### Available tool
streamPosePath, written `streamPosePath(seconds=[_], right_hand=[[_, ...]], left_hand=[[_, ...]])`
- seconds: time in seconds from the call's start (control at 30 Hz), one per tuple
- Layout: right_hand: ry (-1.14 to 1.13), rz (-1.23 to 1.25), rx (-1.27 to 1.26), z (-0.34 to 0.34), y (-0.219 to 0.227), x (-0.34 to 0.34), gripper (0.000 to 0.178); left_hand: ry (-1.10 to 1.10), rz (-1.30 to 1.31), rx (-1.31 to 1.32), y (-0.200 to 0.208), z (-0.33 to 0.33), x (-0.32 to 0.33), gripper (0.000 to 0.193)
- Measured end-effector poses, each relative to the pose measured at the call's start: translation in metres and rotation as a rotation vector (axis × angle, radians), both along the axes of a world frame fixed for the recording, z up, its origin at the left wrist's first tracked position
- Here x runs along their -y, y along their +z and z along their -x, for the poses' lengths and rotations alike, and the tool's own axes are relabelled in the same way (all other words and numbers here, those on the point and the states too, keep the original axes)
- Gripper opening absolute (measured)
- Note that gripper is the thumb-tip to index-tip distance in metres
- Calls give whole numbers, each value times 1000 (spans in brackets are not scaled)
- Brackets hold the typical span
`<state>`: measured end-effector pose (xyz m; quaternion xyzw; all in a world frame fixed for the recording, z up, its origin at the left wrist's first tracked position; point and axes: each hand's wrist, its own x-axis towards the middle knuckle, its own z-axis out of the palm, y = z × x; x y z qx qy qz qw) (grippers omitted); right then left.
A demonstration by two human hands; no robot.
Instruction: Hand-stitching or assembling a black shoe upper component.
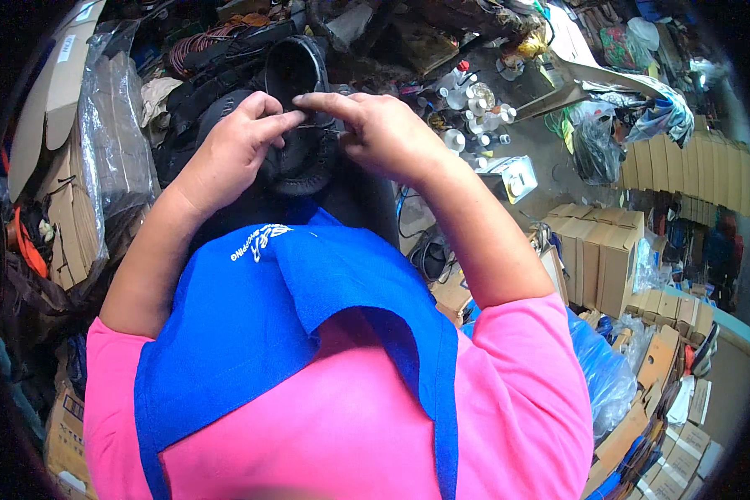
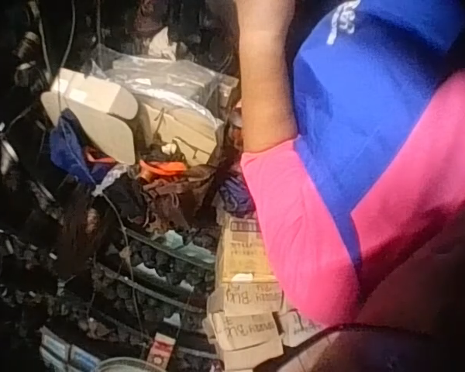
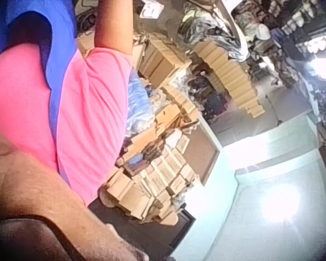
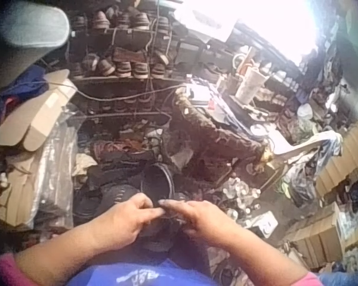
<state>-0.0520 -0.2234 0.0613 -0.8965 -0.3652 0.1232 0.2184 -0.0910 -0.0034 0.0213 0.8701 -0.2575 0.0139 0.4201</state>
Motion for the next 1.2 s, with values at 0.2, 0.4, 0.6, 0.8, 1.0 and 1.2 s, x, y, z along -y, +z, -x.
streamPosePath(seconds=[0.2,0.4,0.6,0.8,1.0,1.2], right_hand=[[-206,-93,-295,-2,-3,16,59],[-210,-161,-277,0,-5,17,58],[-209,-189,-282,-4,-13,21,55],[-194,-243,-204,-5,-17,21,46],[-189,-315,-122,-5,-27,21,44],[-378,-309,-245,1,-39,25,28]], left_hand=[[123,-141,263,-21,-9,-10,22],[166,-125,246,-30,-15,-4,20],[163,-102,224,-33,-19,-1,19],[116,-73,189,-35,-21,-3,18],[102,-60,161,-36,-21,-4,17],[108,-50,129,-40,-24,-2,13]])
